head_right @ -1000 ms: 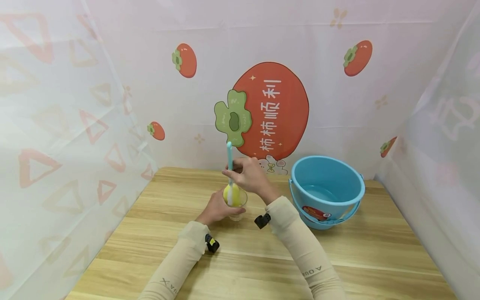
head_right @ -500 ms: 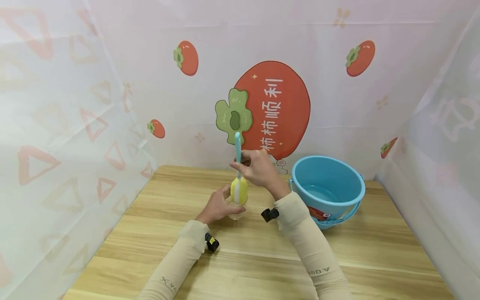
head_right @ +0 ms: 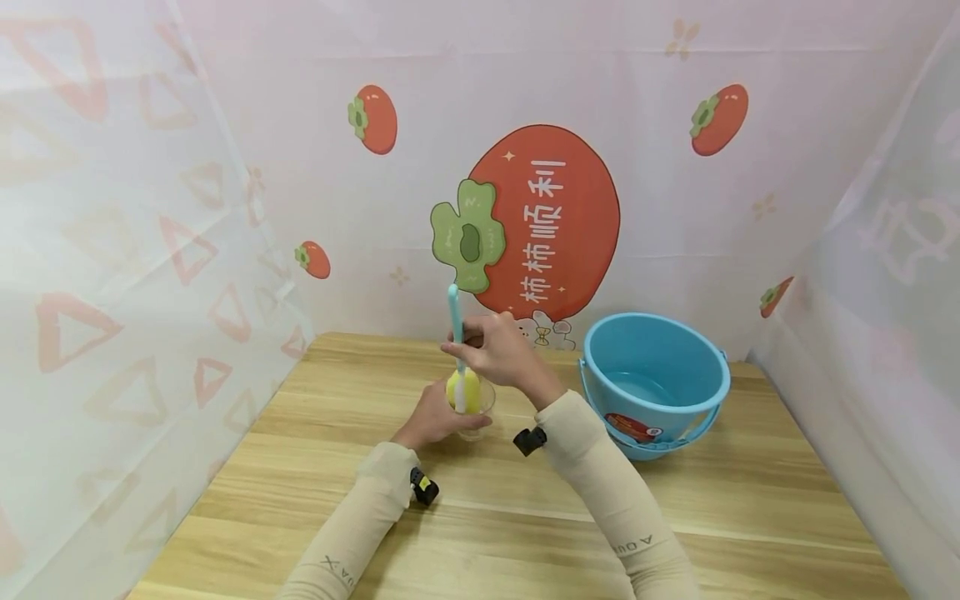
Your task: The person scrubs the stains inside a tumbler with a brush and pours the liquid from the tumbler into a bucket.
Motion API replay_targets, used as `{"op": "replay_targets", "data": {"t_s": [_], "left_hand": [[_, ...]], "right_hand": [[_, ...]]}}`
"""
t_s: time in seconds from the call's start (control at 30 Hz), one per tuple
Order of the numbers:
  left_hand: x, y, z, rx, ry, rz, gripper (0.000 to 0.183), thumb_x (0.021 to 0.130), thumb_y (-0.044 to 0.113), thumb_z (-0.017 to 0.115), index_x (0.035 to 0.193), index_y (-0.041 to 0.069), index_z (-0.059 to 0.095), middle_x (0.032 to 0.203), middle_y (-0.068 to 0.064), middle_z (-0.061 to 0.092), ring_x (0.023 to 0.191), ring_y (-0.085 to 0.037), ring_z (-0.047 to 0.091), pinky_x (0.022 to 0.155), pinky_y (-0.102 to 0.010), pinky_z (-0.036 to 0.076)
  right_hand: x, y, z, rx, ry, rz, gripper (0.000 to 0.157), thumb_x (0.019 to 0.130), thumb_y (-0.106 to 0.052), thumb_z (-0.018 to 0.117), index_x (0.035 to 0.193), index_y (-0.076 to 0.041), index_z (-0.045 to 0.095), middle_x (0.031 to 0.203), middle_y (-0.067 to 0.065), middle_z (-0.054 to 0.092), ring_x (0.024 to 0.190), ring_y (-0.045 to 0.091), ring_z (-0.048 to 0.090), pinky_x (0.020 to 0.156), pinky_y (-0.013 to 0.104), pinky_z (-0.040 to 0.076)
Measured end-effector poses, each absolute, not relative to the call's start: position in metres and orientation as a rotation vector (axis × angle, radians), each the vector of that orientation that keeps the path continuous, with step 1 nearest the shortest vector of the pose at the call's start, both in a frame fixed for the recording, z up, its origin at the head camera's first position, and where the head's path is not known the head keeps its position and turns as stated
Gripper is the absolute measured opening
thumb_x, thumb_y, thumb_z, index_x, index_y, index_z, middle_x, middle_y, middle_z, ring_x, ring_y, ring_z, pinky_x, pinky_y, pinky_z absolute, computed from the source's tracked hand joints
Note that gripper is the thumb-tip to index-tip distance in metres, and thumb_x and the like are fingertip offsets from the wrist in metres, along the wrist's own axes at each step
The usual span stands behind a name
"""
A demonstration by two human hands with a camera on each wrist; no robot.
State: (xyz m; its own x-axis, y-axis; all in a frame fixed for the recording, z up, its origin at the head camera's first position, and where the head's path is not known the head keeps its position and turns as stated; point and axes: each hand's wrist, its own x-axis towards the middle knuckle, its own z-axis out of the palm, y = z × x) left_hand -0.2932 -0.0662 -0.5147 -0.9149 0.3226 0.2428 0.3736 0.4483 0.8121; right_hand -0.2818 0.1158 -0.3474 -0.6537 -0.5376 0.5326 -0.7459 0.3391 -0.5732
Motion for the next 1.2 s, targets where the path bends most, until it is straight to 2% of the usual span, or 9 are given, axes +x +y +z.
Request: {"op": "replay_targets", "data": {"t_s": [0.17,0.3,0.4,0.53,0.63,0.77,0.87,1.07,1.2], "left_hand": [[-0.293,-0.067,-0.516,-0.614,-2.631,-1.606,0.078,0.074,0.049,0.095,0.139,0.023,0.060,0.123,0.005,0.072,0.117,-0.021,0.069,0.098,-0.043,0.058],[-0.294,-0.066,-0.513,-0.610,-2.634,-1.668,0.083,0.074,0.048,0.095,0.143,0.021,0.058,0.141,0.005,0.066,0.143,-0.028,0.058,0.116,-0.052,0.049],[-0.292,-0.065,-0.510,-0.587,-2.646,-1.658,0.081,0.074,0.048,0.095,0.141,0.020,0.060,0.135,0.003,0.069,0.138,-0.028,0.061,0.112,-0.051,0.052],[-0.290,-0.066,-0.508,-0.564,-2.669,-1.588,0.069,0.075,0.049,0.095,0.130,0.021,0.063,0.114,0.003,0.072,0.108,-0.021,0.069,0.092,-0.043,0.059],[-0.290,-0.066,-0.510,-0.574,-2.660,-1.544,0.058,0.075,0.050,0.094,0.116,0.021,0.064,0.097,0.002,0.070,0.086,-0.016,0.065,0.075,-0.035,0.056],[-0.289,-0.066,-0.512,-0.590,-2.634,-1.527,0.056,0.073,0.052,0.095,0.110,0.020,0.065,0.088,0.001,0.068,0.077,-0.015,0.062,0.068,-0.031,0.053],[-0.288,-0.066,-0.512,-0.589,-2.640,-1.547,0.064,0.074,0.051,0.095,0.122,0.021,0.065,0.098,0.001,0.071,0.086,-0.018,0.065,0.073,-0.035,0.055],[-0.286,-0.064,-0.507,-0.577,-2.649,-1.678,0.088,0.075,0.047,0.096,0.149,0.023,0.055,0.145,0.004,0.064,0.140,-0.027,0.059,0.110,-0.049,0.053],[-0.286,-0.064,-0.506,-0.571,-2.645,-1.696,0.083,0.075,0.044,0.096,0.146,0.022,0.057,0.143,0.004,0.065,0.145,-0.028,0.055,0.116,-0.052,0.048]], "right_hand": [[-0.274,0.127,-0.340,1.095,-2.371,1.153,0.006,0.094,-0.014,0.081,0.095,-0.008,0.079,0.087,0.005,0.081,0.078,0.017,0.080,0.072,0.030,0.065],[-0.280,0.134,-0.334,1.016,-2.366,1.128,0.008,0.093,-0.013,0.082,0.097,-0.007,0.080,0.088,0.005,0.081,0.076,0.018,0.080,0.070,0.033,0.065],[-0.287,0.132,-0.336,0.982,-2.354,1.154,0.008,0.094,-0.015,0.082,0.097,-0.008,0.080,0.091,0.005,0.082,0.077,0.018,0.080,0.071,0.035,0.065],[-0.294,0.123,-0.345,0.993,-2.363,1.211,0.009,0.096,-0.017,0.080,0.099,-0.009,0.080,0.094,0.004,0.082,0.083,0.018,0.081,0.076,0.033,0.065],[-0.293,0.116,-0.351,1.047,-2.363,1.261,0.008,0.096,-0.018,0.079,0.098,-0.010,0.078,0.091,0.004,0.081,0.084,0.024,0.081,0.076,0.032,0.065],[-0.288,0.115,-0.355,1.090,-2.356,1.305,0.006,0.097,-0.016,0.078,0.098,-0.010,0.076,0.089,0.004,0.080,0.085,0.027,0.081,0.078,0.033,0.065],[-0.282,0.122,-0.356,1.055,-2.371,1.289,0.007,0.097,-0.014,0.077,0.101,-0.008,0.077,0.091,0.004,0.081,0.085,0.021,0.081,0.084,0.031,0.063],[-0.280,0.137,-0.352,0.922,-2.382,1.186,0.010,0.095,-0.014,0.080,0.101,-0.006,0.079,0.090,0.006,0.082,0.081,0.018,0.081,0.073,0.035,0.065],[-0.283,0.135,-0.348,0.946,-2.330,1.164,0.012,0.095,-0.014,0.080,0.102,-0.004,0.078,0.093,0.008,0.082,0.083,0.020,0.081,0.073,0.036,0.066]]}}
